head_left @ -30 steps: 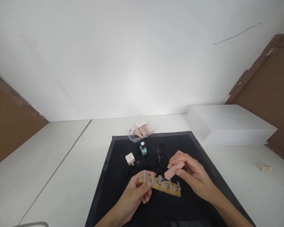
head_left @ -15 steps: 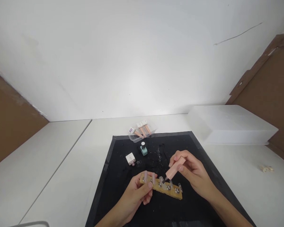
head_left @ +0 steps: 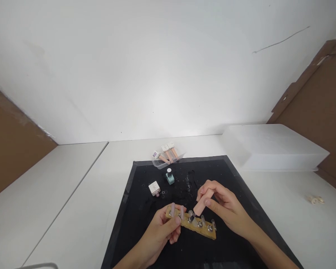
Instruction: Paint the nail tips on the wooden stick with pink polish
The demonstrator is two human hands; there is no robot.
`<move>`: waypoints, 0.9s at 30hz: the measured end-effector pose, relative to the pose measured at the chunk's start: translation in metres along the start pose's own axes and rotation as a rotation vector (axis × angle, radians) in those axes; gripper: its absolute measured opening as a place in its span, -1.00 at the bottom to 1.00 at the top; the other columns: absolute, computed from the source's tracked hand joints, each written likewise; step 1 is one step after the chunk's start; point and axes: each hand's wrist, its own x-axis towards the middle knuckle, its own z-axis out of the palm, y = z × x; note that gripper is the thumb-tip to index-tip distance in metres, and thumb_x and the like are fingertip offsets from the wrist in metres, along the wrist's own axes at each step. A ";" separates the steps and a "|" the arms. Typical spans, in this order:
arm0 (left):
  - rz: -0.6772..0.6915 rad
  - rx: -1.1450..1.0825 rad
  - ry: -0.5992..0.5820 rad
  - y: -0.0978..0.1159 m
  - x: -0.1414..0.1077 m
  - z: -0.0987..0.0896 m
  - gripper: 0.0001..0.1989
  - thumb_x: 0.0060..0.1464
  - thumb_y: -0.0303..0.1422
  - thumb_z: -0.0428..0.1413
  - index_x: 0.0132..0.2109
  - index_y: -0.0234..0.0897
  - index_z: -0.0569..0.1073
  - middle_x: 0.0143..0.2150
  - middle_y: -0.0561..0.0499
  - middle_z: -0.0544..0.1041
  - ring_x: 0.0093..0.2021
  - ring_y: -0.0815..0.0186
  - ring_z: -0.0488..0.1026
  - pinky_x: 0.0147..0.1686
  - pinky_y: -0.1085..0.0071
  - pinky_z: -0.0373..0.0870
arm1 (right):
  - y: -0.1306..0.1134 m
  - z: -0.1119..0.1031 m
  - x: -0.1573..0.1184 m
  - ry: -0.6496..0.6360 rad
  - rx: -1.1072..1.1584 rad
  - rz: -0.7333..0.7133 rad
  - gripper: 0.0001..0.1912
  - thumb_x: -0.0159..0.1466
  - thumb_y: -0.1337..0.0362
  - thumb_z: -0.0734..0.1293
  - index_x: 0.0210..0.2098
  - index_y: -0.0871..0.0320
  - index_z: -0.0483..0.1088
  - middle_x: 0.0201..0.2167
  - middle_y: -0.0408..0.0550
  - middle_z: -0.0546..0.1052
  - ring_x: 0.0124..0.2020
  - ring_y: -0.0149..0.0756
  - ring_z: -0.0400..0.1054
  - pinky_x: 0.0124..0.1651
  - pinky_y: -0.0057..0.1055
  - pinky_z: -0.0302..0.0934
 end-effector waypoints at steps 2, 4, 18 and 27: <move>-0.001 0.008 0.000 -0.001 0.001 0.000 -0.58 -0.16 -0.15 0.24 -0.20 -0.34 0.41 -0.64 0.17 0.31 -0.67 0.56 0.15 -0.64 0.54 -0.05 | 0.000 0.000 0.000 -0.007 0.001 0.001 -0.89 0.30 0.23 0.21 -0.29 0.09 0.34 -0.41 -0.10 0.42 -0.34 -0.30 0.33 -0.23 -0.38 0.23; -0.002 0.012 0.003 -0.001 0.001 -0.001 -0.58 -0.15 -0.15 0.23 -0.19 -0.35 0.42 -0.63 0.17 0.31 -0.67 0.56 0.15 -0.65 0.55 -0.04 | 0.001 0.000 0.000 -0.013 0.008 -0.004 -0.89 0.30 0.23 0.21 -0.28 0.09 0.34 -0.41 -0.11 0.42 -0.34 -0.31 0.32 -0.23 -0.39 0.22; -0.003 0.033 0.015 -0.001 0.002 -0.005 -0.55 -0.15 -0.14 0.23 -0.17 -0.37 0.42 -0.65 0.17 0.31 -0.66 0.54 0.15 -0.66 0.56 0.01 | 0.005 -0.003 0.001 0.321 0.328 -0.065 -0.84 0.35 0.16 0.09 -0.27 0.03 0.24 -0.36 -0.10 0.33 -0.28 -0.24 0.34 -0.22 -0.29 0.29; 0.052 0.212 0.028 -0.002 0.002 -0.005 -0.54 -0.14 -0.12 0.21 -0.16 -0.38 0.43 -0.62 0.15 0.33 -0.66 0.52 0.21 -0.66 0.55 0.07 | -0.016 -0.009 -0.012 -0.213 -0.418 -0.067 -0.72 0.29 0.40 0.15 -0.05 0.02 0.26 -0.31 -0.02 0.33 -0.37 -0.25 0.26 -0.38 -0.36 0.22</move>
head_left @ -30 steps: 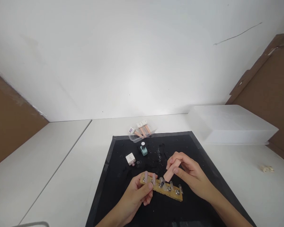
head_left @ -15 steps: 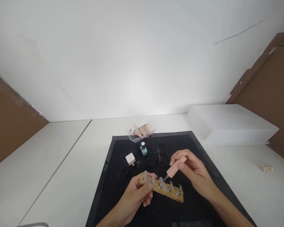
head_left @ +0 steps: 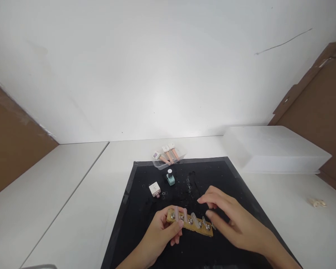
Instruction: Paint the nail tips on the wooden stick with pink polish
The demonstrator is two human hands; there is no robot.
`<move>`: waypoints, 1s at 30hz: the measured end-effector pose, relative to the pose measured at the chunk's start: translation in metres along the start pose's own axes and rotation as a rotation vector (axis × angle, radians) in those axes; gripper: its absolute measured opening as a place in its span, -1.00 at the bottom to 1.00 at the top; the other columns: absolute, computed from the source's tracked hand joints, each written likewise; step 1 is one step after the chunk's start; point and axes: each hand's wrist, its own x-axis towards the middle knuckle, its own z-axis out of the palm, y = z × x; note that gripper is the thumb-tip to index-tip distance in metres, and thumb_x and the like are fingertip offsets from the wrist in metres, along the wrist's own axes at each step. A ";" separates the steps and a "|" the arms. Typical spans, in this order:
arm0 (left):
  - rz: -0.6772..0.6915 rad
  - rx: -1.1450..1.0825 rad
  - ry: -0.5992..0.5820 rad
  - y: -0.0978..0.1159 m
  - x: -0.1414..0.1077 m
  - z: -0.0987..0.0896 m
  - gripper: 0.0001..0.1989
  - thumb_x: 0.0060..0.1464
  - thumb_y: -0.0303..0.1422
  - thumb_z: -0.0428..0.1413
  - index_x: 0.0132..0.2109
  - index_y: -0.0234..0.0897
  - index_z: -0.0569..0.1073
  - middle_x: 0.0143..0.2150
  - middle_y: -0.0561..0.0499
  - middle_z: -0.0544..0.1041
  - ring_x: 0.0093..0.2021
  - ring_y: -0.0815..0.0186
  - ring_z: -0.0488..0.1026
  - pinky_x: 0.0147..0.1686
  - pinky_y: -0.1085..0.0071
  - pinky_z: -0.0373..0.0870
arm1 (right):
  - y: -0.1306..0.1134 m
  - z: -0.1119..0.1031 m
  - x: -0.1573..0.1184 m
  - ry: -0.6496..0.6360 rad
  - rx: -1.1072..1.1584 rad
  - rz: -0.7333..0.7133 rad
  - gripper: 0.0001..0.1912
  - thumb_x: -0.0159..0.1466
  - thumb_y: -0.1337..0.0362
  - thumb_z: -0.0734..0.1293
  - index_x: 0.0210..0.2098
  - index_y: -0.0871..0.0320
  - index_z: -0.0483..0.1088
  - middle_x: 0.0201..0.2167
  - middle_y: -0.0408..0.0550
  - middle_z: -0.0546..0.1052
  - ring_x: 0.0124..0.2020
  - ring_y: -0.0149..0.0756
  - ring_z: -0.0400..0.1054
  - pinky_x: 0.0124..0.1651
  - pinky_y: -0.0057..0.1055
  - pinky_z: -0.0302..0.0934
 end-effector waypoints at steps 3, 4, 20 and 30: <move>0.001 0.024 0.011 0.000 0.001 0.000 -0.53 -0.15 -0.10 0.20 -0.16 -0.38 0.44 -0.62 0.15 0.33 -0.66 0.52 0.22 -0.66 0.54 0.07 | -0.003 0.001 0.003 -0.105 -0.118 -0.018 -0.62 0.15 0.37 0.30 -0.03 0.07 0.29 -0.27 0.00 0.36 -0.28 -0.17 0.26 -0.28 -0.29 0.23; -0.002 0.027 0.014 0.001 0.001 0.000 -0.52 -0.15 -0.10 0.20 -0.16 -0.39 0.44 -0.62 0.15 0.33 -0.67 0.52 0.21 -0.66 0.54 0.07 | -0.004 0.001 0.004 -0.134 -0.153 -0.025 -0.61 0.12 0.36 0.33 -0.05 0.09 0.31 -0.28 0.00 0.37 -0.28 -0.16 0.25 -0.27 -0.27 0.22; 0.012 0.040 -0.035 -0.001 0.000 -0.003 -0.57 -0.10 -0.14 0.18 -0.15 -0.38 0.44 -0.62 0.15 0.32 -0.66 0.53 0.21 -0.66 0.56 0.09 | -0.004 0.006 0.013 -0.190 -0.260 -0.023 -0.79 0.14 0.32 0.36 -0.20 0.11 0.43 -0.43 -0.09 0.41 -0.41 -0.26 0.26 -0.26 -0.30 0.12; 0.030 0.071 -0.032 -0.001 0.000 -0.004 -0.58 -0.09 -0.12 0.17 -0.17 -0.37 0.45 -0.61 0.14 0.32 -0.67 0.53 0.23 -0.68 0.58 0.09 | -0.002 0.010 0.014 -0.207 -0.254 0.001 -0.83 0.09 0.35 0.40 -0.29 0.13 0.43 -0.47 -0.15 0.42 -0.41 -0.29 0.28 -0.23 -0.31 0.12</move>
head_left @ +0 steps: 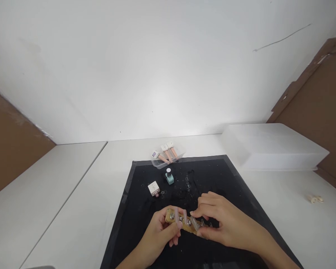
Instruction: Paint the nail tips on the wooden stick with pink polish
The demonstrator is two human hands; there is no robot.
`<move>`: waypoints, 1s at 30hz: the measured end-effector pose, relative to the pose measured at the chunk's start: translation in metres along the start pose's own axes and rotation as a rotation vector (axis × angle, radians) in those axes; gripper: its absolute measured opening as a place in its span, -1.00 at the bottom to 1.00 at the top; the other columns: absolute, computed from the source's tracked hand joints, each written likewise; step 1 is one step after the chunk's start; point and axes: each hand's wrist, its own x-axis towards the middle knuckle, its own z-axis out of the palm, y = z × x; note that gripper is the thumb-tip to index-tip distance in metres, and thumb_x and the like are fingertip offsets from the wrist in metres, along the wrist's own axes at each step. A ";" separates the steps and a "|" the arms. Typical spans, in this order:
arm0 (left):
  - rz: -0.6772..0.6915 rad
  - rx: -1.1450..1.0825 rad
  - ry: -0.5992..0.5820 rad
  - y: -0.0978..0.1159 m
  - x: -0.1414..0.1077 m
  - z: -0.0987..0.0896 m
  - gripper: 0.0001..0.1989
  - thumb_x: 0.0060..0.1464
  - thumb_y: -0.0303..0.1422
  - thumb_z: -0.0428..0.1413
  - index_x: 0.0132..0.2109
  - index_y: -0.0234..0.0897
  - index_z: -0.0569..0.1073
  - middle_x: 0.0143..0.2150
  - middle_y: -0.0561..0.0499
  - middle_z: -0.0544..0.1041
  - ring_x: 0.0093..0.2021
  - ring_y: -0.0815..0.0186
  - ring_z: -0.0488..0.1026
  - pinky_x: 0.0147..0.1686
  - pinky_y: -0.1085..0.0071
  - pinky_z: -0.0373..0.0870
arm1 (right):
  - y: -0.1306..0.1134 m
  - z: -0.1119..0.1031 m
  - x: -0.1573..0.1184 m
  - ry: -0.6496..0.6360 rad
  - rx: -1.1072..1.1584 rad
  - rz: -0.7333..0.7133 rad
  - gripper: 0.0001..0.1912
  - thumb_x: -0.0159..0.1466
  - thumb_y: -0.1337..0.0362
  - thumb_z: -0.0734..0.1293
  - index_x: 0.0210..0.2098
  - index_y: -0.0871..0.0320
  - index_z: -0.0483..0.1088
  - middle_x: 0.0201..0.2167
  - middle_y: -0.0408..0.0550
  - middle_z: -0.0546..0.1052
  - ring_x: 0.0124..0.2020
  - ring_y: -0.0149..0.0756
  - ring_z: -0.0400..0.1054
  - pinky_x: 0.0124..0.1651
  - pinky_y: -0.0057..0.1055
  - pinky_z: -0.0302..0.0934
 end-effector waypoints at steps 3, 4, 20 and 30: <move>-0.001 0.001 0.009 -0.001 0.000 0.000 -0.57 -0.08 -0.12 0.16 -0.16 -0.38 0.44 -0.62 0.15 0.32 -0.67 0.53 0.23 -0.68 0.59 0.10 | 0.002 0.002 0.000 -0.001 -0.004 0.013 -0.83 0.08 0.36 0.41 -0.30 0.13 0.43 -0.48 -0.16 0.41 -0.41 -0.29 0.28 -0.23 -0.32 0.12; -0.005 0.006 0.005 -0.001 0.001 0.000 -0.57 -0.08 -0.12 0.16 -0.16 -0.38 0.44 -0.62 0.15 0.32 -0.67 0.53 0.23 -0.68 0.59 0.11 | 0.002 0.003 0.000 -0.003 -0.003 0.017 -0.83 0.08 0.36 0.41 -0.30 0.13 0.43 -0.48 -0.16 0.41 -0.41 -0.29 0.28 -0.22 -0.32 0.11; -0.024 -0.082 -0.003 0.000 0.003 0.001 -0.59 -0.10 -0.15 0.19 -0.19 -0.39 0.43 -0.64 0.16 0.32 -0.69 0.55 0.22 -0.71 0.60 0.07 | 0.001 0.001 0.000 -0.011 0.042 0.087 -0.78 0.08 0.40 0.38 -0.26 0.09 0.45 -0.49 -0.20 0.34 -0.43 -0.34 0.23 -0.32 -0.42 0.12; -0.056 -0.159 -0.016 0.004 -0.001 0.003 -0.58 -0.12 -0.15 0.21 -0.18 -0.39 0.44 -0.63 0.15 0.34 -0.68 0.55 0.22 -0.69 0.58 0.04 | 0.005 -0.007 -0.007 0.045 0.321 0.139 -0.63 0.14 0.19 0.38 -0.05 0.05 0.40 -0.45 -0.16 0.30 -0.44 -0.35 0.23 -0.51 -0.53 0.12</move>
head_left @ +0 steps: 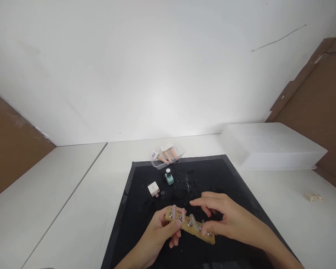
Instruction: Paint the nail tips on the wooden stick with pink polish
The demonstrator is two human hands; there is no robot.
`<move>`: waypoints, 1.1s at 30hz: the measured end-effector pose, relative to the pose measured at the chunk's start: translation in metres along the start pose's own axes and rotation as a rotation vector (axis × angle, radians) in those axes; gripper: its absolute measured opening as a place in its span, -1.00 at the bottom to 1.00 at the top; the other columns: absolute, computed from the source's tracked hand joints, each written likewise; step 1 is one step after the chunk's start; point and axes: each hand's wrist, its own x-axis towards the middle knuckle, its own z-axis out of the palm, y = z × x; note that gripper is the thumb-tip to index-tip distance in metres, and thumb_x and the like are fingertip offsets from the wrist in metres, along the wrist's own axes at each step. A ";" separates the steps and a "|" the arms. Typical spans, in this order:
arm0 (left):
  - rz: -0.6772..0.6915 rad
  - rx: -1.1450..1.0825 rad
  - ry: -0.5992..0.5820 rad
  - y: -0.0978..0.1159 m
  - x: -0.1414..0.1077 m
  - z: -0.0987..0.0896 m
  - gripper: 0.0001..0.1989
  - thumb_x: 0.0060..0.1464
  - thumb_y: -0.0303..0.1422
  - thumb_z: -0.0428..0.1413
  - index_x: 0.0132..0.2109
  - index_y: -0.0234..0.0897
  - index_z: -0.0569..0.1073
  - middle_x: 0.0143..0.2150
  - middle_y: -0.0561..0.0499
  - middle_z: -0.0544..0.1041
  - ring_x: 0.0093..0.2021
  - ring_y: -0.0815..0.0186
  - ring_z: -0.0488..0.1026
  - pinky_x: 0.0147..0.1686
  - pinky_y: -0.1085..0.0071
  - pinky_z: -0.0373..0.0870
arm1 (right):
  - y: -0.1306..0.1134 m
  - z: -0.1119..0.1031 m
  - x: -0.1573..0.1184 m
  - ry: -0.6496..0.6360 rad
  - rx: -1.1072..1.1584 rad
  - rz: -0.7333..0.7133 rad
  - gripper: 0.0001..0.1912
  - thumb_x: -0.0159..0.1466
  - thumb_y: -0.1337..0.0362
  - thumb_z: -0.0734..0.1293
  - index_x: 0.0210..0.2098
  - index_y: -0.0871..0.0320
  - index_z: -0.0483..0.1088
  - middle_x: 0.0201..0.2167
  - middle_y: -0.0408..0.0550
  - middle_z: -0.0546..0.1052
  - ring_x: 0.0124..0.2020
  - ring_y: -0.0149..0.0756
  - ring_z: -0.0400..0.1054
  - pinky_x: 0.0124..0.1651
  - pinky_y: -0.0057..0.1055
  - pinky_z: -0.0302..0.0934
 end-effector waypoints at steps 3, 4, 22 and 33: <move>-0.016 -0.020 0.002 0.002 -0.001 0.001 -0.56 -0.14 -0.14 0.22 -0.17 -0.38 0.44 -0.63 0.15 0.33 -0.68 0.55 0.21 -0.67 0.57 0.04 | 0.006 -0.004 -0.005 0.179 0.169 0.004 -0.63 0.25 0.21 0.28 0.06 -0.04 0.27 -0.42 -0.16 0.30 -0.42 -0.37 0.22 -0.45 -0.51 0.17; -0.021 -0.034 0.002 0.002 -0.002 0.001 -0.55 -0.16 -0.14 0.23 -0.17 -0.38 0.44 -0.63 0.15 0.34 -0.67 0.55 0.21 -0.66 0.56 0.05 | 0.008 -0.006 -0.007 0.260 0.232 0.001 -0.65 0.28 0.22 0.24 0.07 -0.05 0.25 -0.40 -0.15 0.30 -0.40 -0.37 0.22 -0.39 -0.49 0.19; -0.007 -0.116 0.017 0.006 -0.004 0.002 -0.49 -0.26 -0.12 0.28 -0.18 -0.35 0.43 -0.63 0.15 0.35 -0.66 0.53 0.20 -0.62 0.52 0.03 | 0.019 -0.008 0.001 0.531 0.733 -0.186 -0.82 0.20 0.18 0.34 -0.20 -0.02 0.49 -0.12 -0.04 0.46 0.02 -0.15 0.30 0.09 -0.15 0.20; 0.030 0.073 0.061 -0.001 0.002 -0.002 -0.50 -0.15 -0.14 0.22 -0.09 -0.37 0.42 -0.59 0.16 0.33 -0.62 0.51 0.23 -0.61 0.52 0.09 | 0.014 0.003 0.005 0.484 0.595 -0.187 -0.74 0.16 0.14 0.37 -0.13 -0.09 0.48 -0.41 -0.08 0.55 -0.27 -0.19 0.43 -0.20 -0.24 0.35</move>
